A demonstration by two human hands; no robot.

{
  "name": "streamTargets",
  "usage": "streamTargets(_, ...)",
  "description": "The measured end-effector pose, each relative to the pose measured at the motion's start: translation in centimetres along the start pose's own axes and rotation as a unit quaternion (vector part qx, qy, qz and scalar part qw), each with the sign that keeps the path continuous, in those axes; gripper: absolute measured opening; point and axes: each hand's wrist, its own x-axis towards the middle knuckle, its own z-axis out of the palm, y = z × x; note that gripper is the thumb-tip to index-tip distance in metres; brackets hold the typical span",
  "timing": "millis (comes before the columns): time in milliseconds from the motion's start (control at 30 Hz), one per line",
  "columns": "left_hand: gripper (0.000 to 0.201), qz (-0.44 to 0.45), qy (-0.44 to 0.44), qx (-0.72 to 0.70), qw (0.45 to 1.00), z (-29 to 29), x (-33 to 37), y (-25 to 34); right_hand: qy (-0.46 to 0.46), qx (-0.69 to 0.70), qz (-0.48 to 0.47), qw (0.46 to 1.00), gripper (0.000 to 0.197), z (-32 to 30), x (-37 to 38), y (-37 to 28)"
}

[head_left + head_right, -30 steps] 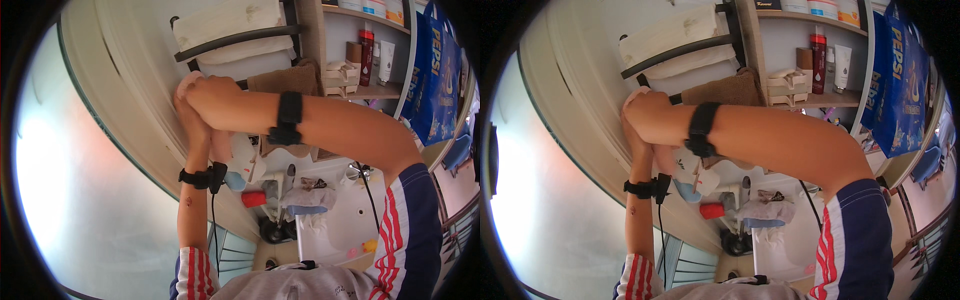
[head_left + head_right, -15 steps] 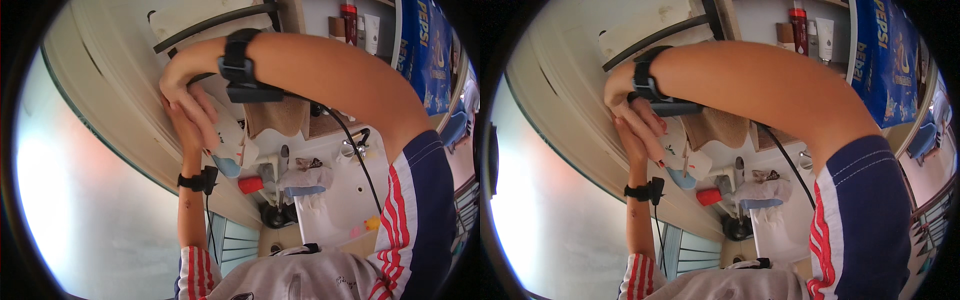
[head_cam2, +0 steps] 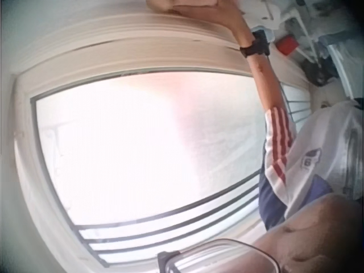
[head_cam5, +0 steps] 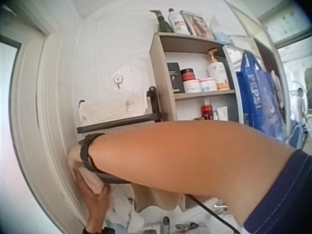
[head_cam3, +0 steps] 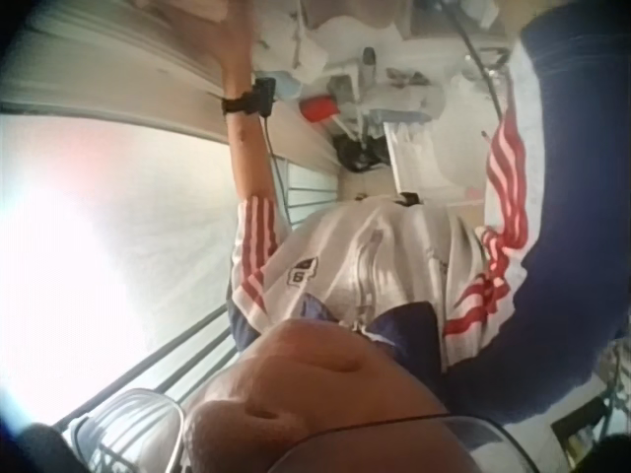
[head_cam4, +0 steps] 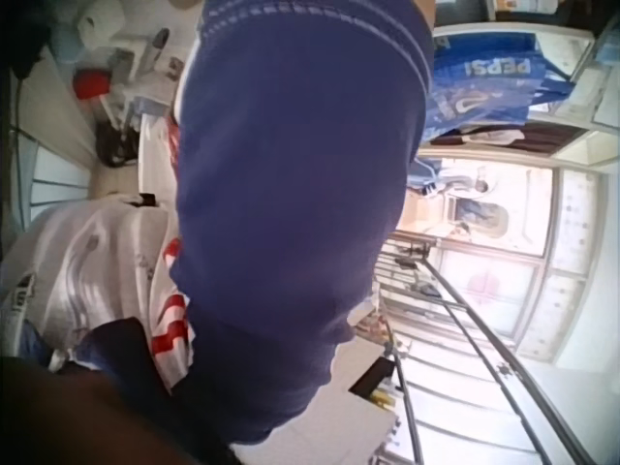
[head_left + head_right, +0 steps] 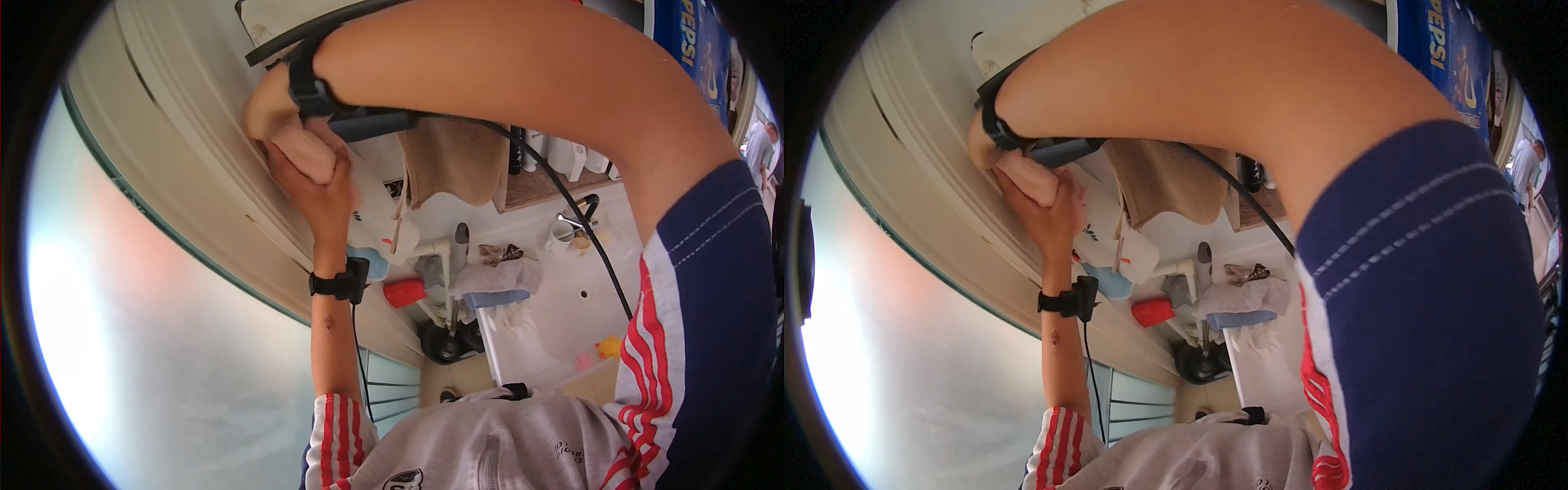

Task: The person organizes a variety of small towels and objects on a bathroom rack. They take several folded towels, unfold them, and drape them over the bars of the towel rack, and also hang a small blue cloth and place a yellow rubber duck on a nearby shelf.

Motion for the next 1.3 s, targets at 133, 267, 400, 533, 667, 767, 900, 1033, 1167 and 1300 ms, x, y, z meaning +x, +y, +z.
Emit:
streamTargets(133, 0.083, 0.137, 0.073, 0.073, 0.985, -2.0, -1.5, 0.9, 0.003, -0.056, -0.028, 0.998, 0.056, -2.9, -6.1, -0.1)
streamTargets(267, 0.054, 0.163, 0.009, 0.115, 0.980, -1.3, -2.4, 4.2, 0.020, -0.105, 0.000, 0.994, 0.064, -4.0, -17.7, 3.1)
streamTargets(400, 0.030, 0.065, -0.020, -0.018, 0.997, 2.3, -1.2, 7.6, 0.066, -0.045, -0.014, 0.997, 0.063, -2.8, -25.4, 7.6)
streamTargets(533, 0.028, -0.180, -0.164, -0.122, 0.962, 4.8, 0.5, 8.5, 0.104, -0.065, -0.033, 0.992, 0.056, -1.4, -28.5, 11.5)
streamTargets(667, 0.026, -0.139, -0.061, -0.319, 0.936, 4.4, 1.3, 8.2, 0.182, -0.053, -0.080, 0.979, 0.050, -0.2, -28.0, 11.9)
streamTargets(767, 0.025, -0.109, 0.008, -0.307, 0.945, 4.1, 1.6, 8.7, 0.189, -0.059, -0.071, 0.978, 0.049, 0.0, -27.7, 12.3)
streamTargets(900, 0.023, -0.086, 0.074, -0.195, 0.974, 2.0, 2.1, 10.9, 0.145, 0.038, -0.017, 0.989, 0.051, -1.3, -26.7, 10.0)
streamTargets(1033, 0.026, -0.098, 0.086, -0.332, 0.934, 1.0, 3.0, 9.7, 0.117, 0.046, -0.071, 0.990, 0.052, -1.3, -25.6, 9.9)
streamTargets(1167, 0.034, -0.162, -0.067, -0.211, 0.962, 0.8, 0.8, 8.8, 0.129, 0.019, -0.054, 0.990, 0.044, -1.0, -25.5, 11.5)
streamTargets(1300, 0.034, -0.232, -0.077, -0.244, 0.938, 0.3, 0.9, 8.2, 0.167, 0.077, -0.054, 0.981, 0.037, -1.7, -26.5, 12.1)
